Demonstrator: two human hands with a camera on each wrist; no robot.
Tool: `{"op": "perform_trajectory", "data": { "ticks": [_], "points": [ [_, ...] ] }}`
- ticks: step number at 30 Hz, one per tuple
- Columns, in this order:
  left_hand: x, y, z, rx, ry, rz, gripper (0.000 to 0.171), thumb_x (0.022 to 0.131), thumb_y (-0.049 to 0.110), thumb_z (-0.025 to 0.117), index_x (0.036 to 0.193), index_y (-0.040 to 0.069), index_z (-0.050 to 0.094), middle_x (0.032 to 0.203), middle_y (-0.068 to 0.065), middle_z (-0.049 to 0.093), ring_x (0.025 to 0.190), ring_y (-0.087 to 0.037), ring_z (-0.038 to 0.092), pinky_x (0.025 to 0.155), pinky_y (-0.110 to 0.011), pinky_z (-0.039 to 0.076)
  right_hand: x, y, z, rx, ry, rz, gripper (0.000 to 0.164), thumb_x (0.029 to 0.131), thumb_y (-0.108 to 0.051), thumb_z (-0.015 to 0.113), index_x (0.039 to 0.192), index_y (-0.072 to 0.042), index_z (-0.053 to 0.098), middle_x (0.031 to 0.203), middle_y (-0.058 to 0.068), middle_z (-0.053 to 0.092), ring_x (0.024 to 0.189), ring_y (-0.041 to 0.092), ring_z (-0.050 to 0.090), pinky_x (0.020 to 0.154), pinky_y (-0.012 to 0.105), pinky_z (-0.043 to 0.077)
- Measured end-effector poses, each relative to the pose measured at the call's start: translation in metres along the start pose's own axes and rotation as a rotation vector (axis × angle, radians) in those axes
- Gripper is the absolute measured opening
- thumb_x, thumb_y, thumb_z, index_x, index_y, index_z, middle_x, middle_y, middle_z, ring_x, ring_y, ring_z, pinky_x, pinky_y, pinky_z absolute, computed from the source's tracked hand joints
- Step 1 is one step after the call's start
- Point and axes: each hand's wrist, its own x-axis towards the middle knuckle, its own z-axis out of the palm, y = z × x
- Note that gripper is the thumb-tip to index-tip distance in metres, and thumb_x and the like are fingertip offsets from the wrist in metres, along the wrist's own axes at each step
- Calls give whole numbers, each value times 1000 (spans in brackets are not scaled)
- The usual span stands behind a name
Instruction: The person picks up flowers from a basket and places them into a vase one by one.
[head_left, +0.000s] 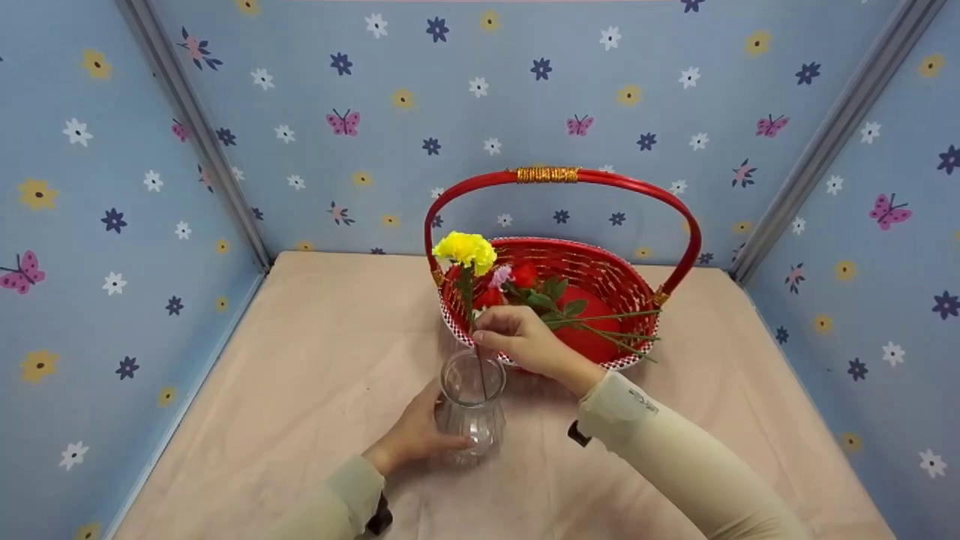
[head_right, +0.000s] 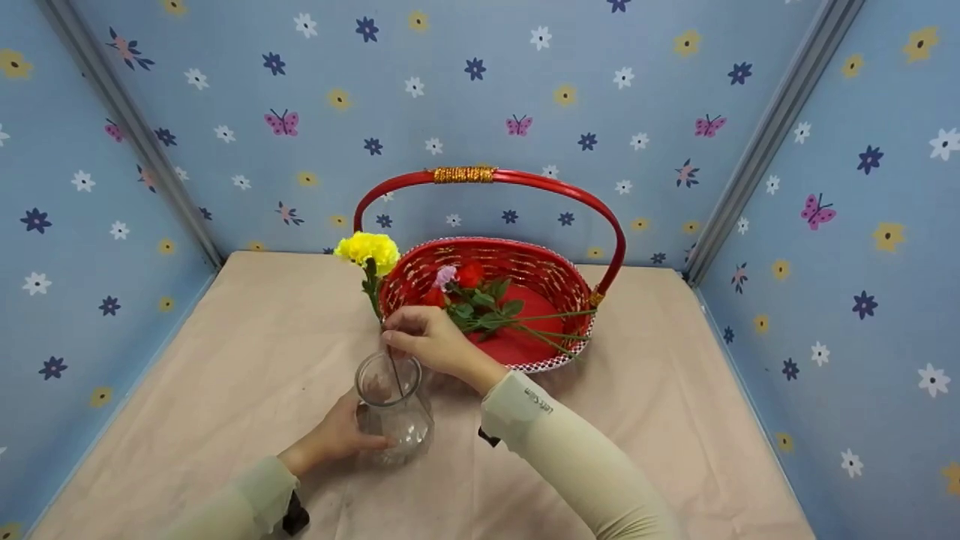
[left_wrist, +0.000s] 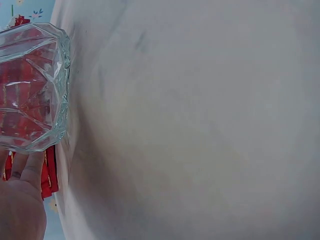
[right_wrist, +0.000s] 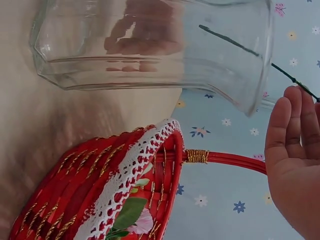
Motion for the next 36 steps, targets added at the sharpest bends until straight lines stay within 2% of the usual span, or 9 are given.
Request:
{"op": "perform_trajectory", "data": {
  "ticks": [3,9,14,19,24,29,36],
  "points": [
    [0,-1,0,8,2,7,119,76,32,101,168,2,31,164,-16,51,149,-36,51,120,-59,45,-1,2,4,-22,-17,-13,16,106,-5,66,110,8,74,92,15,70,79,10,60,75,22,57],
    [-1,-1,0,43,12,39,115,77,29,100,164,-5,33,161,-23,52,146,-39,53,117,-57,49,-2,4,10,-110,-71,-19,17,107,-8,66,106,4,78,89,21,69,79,8,55,71,20,50],
    [-1,0,0,28,7,41,115,78,27,99,166,-4,32,163,-23,51,146,-38,53,117,-54,49,-3,5,12,-211,-95,-15,15,105,-12,70,103,-2,81,88,11,72,78,7,55,71,19,49],
    [-1,-1,0,16,4,43,114,78,26,99,166,-2,32,163,-22,51,146,-35,53,119,-54,48,-2,8,14,-252,-98,-11,13,103,-10,73,103,-1,82,93,13,76,81,7,57,73,19,50],
    [0,-1,-1,-11,-9,31,116,79,27,99,170,6,29,166,-17,49,147,-33,53,118,-53,48,-2,10,15,-278,-94,2,14,101,-10,76,101,1,82,96,15,77,82,6,58,73,19,50],
    [-1,0,0,-1,-6,12,115,79,32,99,168,5,32,164,-14,52,146,-31,54,120,-54,47,-3,11,14,-318,-94,24,12,99,-13,80,101,-2,84,97,12,79,84,7,59,74,19,51],
    [-3,2,-1,-6,-14,16,118,80,34,98,171,10,27,171,-11,44,152,-31,49,125,-58,42,-5,12,9,-268,-93,80,14,98,-16,83,108,-7,85,106,7,83,90,12,65,81,21,58]
  ]
}}
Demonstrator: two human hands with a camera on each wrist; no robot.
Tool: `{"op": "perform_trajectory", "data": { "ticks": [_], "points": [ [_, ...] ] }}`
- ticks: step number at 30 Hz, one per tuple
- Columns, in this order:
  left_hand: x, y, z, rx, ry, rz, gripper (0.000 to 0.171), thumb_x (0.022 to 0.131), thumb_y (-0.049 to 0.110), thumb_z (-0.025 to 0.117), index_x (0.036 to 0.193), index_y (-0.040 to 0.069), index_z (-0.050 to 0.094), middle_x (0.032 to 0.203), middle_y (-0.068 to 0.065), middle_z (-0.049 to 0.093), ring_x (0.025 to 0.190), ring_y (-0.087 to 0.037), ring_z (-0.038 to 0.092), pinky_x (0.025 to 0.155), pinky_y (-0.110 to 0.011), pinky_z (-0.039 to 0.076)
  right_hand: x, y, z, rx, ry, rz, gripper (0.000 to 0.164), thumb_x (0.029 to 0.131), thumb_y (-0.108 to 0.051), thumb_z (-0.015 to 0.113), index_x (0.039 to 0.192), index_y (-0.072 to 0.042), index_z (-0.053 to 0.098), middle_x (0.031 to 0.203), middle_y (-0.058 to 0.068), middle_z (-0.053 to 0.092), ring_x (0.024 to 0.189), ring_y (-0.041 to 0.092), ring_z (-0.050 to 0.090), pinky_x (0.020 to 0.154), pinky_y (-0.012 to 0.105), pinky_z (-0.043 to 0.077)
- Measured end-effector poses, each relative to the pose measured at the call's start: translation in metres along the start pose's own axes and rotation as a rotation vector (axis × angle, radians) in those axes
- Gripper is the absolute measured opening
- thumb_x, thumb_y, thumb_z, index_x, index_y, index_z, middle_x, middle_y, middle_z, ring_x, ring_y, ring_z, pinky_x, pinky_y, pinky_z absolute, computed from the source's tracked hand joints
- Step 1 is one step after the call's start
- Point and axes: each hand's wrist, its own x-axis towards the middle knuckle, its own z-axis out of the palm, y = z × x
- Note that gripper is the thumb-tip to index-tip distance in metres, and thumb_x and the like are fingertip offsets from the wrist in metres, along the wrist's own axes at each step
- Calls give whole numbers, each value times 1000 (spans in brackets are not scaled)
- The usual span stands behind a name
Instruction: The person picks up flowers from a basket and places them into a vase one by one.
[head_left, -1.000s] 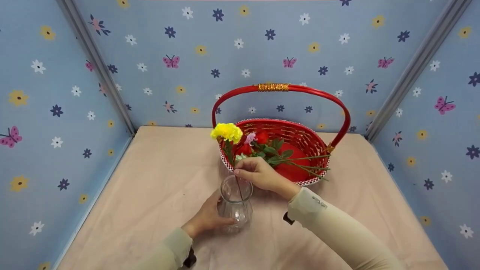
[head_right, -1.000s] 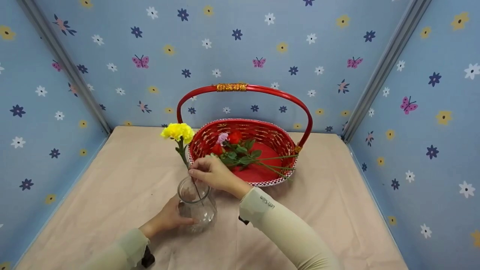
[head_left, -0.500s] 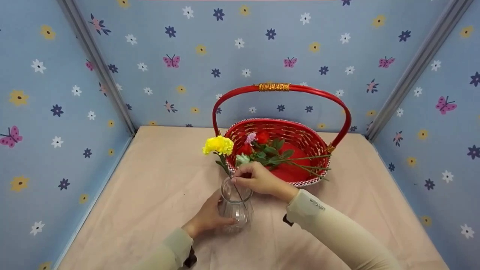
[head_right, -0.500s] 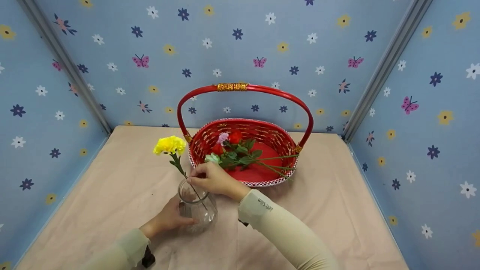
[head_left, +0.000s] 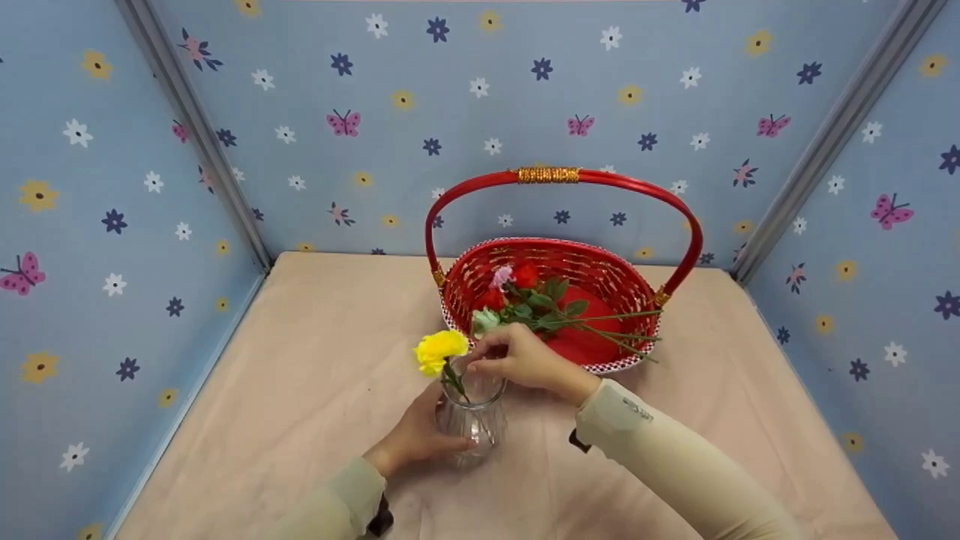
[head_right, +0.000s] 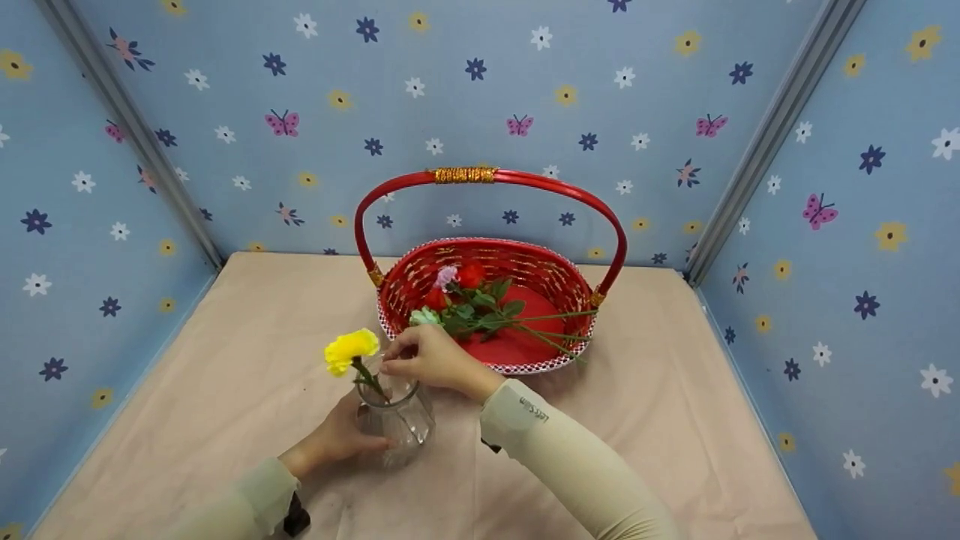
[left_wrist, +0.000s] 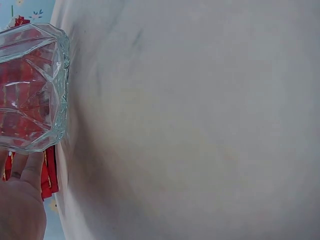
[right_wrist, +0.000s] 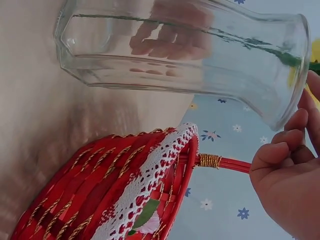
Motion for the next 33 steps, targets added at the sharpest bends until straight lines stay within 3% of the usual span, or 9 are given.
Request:
{"op": "perform_trajectory", "data": {
  "ticks": [8,33],
  "points": [
    [0,0,1,11,18,-47,111,78,38,99,166,10,37,161,-8,54,147,-28,53,122,-57,45,-2,3,-8,-10,29,8,16,98,-17,82,108,-5,84,101,7,81,86,11,62,78,21,55],
    [3,-1,2,23,30,-16,113,75,32,100,165,6,37,159,-10,56,145,-31,54,119,-56,48,-28,24,-46,16,154,34,12,95,-13,84,103,-3,84,96,14,80,78,9,63,71,20,54]
  ]
}}
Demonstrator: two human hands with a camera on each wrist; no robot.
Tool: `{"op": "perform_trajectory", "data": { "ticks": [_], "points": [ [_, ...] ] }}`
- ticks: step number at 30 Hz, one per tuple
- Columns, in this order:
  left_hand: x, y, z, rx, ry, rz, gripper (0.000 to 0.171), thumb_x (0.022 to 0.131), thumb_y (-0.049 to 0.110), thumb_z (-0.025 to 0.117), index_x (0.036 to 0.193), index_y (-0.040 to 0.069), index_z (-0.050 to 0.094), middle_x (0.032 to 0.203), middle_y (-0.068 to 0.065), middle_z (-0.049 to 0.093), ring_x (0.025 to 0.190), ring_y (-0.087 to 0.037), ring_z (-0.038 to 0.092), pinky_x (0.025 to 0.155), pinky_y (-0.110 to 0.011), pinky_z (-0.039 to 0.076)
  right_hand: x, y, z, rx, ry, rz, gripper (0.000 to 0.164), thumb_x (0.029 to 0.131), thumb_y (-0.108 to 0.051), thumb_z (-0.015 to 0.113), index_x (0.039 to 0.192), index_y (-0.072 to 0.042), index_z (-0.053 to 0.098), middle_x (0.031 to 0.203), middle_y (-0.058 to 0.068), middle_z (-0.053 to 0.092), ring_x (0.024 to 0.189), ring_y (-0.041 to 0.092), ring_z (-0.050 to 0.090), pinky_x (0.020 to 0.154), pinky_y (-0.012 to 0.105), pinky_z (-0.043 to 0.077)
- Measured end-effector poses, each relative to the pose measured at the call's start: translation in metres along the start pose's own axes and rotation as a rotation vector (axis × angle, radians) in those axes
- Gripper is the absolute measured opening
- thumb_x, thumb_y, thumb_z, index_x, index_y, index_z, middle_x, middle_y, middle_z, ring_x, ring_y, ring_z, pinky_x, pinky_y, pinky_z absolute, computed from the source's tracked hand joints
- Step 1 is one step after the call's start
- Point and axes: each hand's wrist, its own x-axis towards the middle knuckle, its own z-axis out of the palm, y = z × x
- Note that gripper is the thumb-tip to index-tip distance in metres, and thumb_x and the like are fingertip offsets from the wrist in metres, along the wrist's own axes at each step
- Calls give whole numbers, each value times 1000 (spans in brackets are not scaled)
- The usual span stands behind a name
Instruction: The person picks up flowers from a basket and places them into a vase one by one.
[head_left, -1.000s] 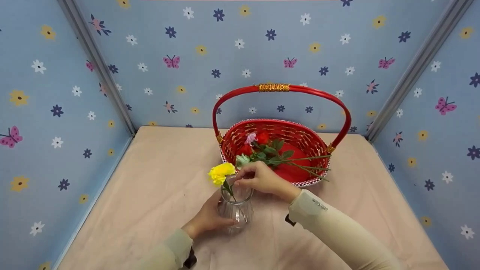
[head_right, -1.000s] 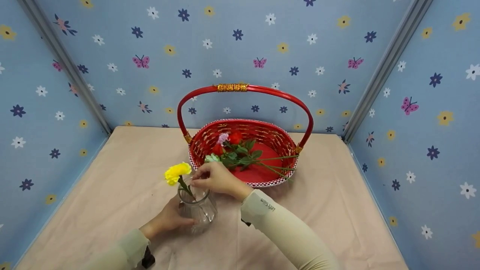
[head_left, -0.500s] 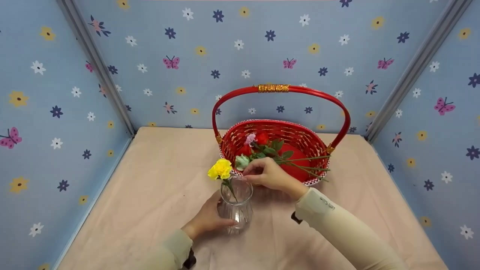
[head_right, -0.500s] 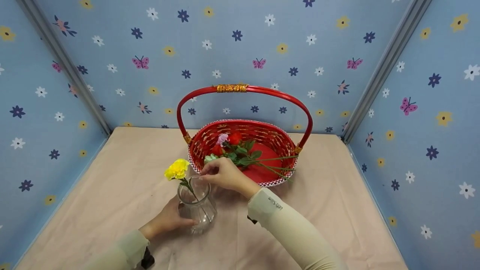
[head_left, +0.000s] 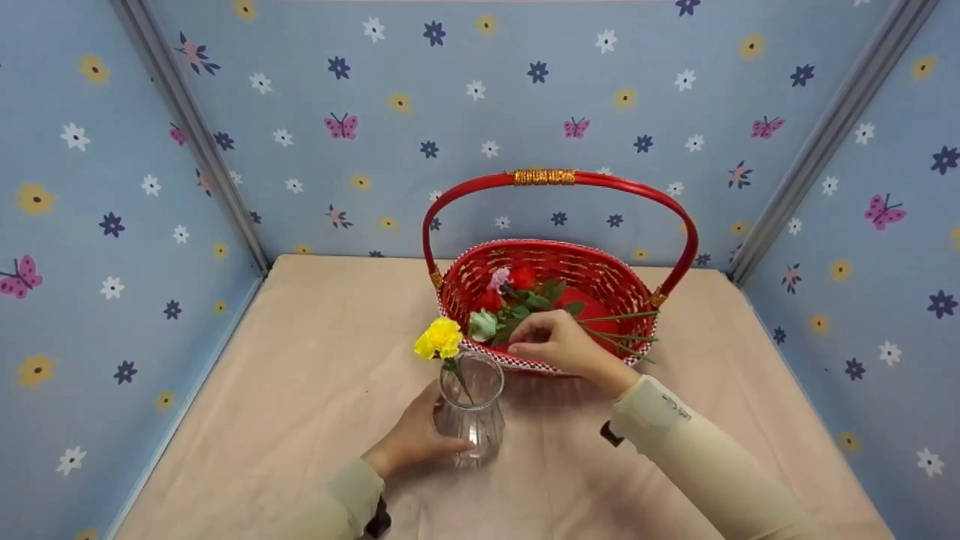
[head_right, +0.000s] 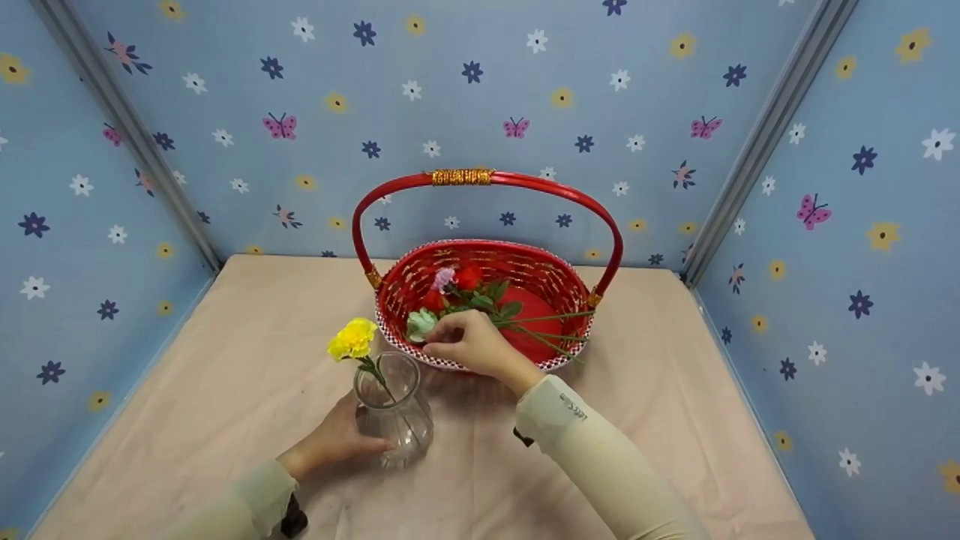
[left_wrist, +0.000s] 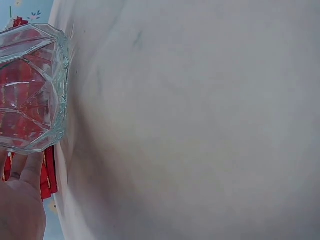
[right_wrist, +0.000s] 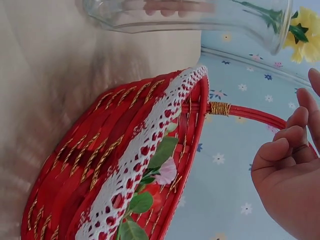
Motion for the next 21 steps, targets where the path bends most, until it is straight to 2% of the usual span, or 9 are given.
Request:
{"op": "perform_trajectory", "data": {
  "ticks": [4,10,15,21],
  "points": [
    [1,1,0,3,6,7,111,74,31,101,162,5,40,155,-11,59,141,-30,56,117,-54,50,-6,4,-9,13,24,27,14,95,-12,84,104,-1,83,97,13,79,79,11,62,72,20,54],
    [1,1,-1,18,8,15,113,72,39,102,162,7,41,154,-11,59,141,-30,56,117,-52,50,-15,11,-22,-7,62,42,13,96,-13,84,103,-3,83,93,7,78,77,12,59,69,21,52],
    [0,1,-1,16,6,1,113,72,41,101,161,6,41,149,-11,62,137,-31,58,117,-49,49,-21,15,-30,19,82,68,14,96,-13,84,103,-1,82,93,6,77,74,11,57,67,22,52],
    [0,1,-1,9,-3,-9,112,73,40,101,160,4,41,150,-13,62,139,-32,57,119,-54,48,-27,19,-37,30,97,104,14,96,-15,84,104,-4,83,94,7,77,77,14,59,69,22,54]
  ]
}}
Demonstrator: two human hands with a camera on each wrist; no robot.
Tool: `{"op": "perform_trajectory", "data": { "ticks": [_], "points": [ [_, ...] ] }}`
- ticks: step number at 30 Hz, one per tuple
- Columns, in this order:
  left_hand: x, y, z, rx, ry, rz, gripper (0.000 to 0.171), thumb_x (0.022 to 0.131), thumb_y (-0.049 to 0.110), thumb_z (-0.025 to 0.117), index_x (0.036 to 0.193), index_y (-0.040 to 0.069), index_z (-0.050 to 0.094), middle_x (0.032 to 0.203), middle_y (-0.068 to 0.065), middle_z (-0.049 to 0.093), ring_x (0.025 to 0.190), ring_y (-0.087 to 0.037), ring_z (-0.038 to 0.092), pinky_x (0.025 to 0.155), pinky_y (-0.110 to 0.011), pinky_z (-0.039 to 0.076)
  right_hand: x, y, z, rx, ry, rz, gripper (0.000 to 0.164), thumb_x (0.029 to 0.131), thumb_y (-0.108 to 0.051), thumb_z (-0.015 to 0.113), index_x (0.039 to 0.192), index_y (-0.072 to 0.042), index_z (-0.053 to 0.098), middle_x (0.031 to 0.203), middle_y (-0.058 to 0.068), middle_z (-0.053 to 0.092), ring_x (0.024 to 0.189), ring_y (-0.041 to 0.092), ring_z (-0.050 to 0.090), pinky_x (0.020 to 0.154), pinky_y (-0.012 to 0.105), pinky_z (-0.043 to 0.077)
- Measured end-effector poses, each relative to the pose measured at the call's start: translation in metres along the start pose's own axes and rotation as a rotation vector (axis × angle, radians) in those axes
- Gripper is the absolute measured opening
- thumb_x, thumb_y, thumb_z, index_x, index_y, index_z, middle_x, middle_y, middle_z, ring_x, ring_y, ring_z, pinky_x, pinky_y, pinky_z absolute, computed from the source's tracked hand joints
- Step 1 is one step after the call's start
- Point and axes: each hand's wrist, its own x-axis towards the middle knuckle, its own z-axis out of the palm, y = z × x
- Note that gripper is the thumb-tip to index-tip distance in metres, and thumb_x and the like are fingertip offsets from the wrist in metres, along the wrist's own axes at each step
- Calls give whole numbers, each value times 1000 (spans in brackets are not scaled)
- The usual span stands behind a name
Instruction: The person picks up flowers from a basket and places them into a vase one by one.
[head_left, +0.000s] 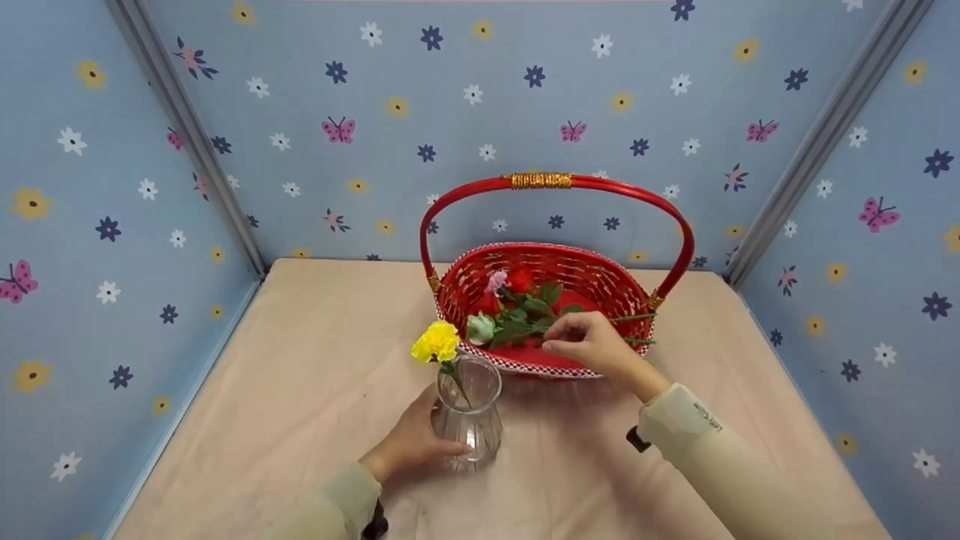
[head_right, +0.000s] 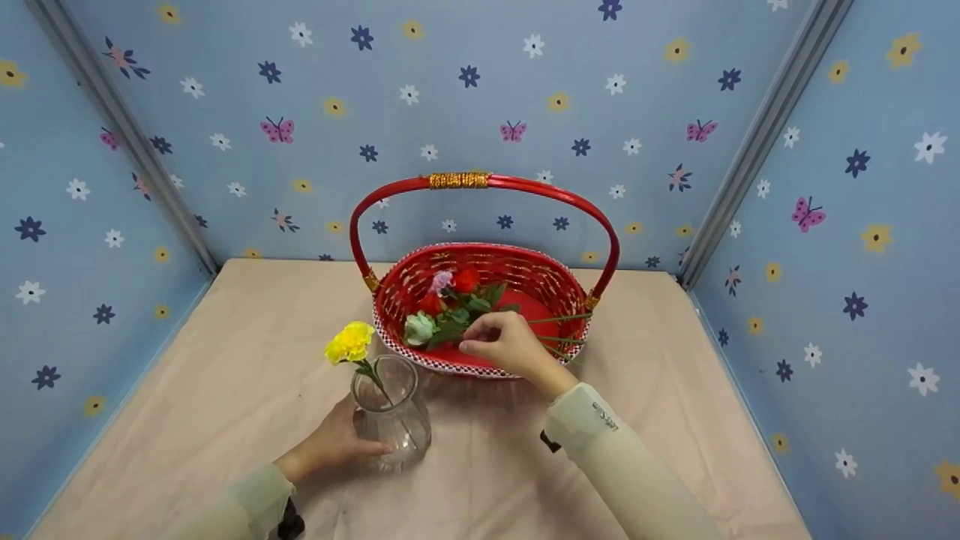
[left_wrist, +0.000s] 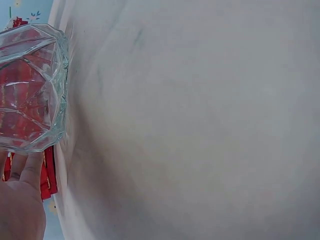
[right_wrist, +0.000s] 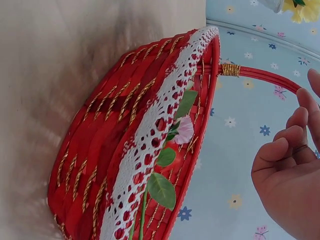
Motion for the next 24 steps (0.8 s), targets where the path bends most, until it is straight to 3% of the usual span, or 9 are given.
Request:
{"op": "perform_trajectory", "data": {
  "ticks": [24],
  "points": [
    [-2,-1,1,-25,0,-3,112,72,40,102,160,6,41,150,-13,62,138,-31,58,119,-54,47,-13,29,-30,-148,85,-9,19,96,-15,85,111,-5,81,98,9,78,81,14,63,73,21,54]
  ]
}}
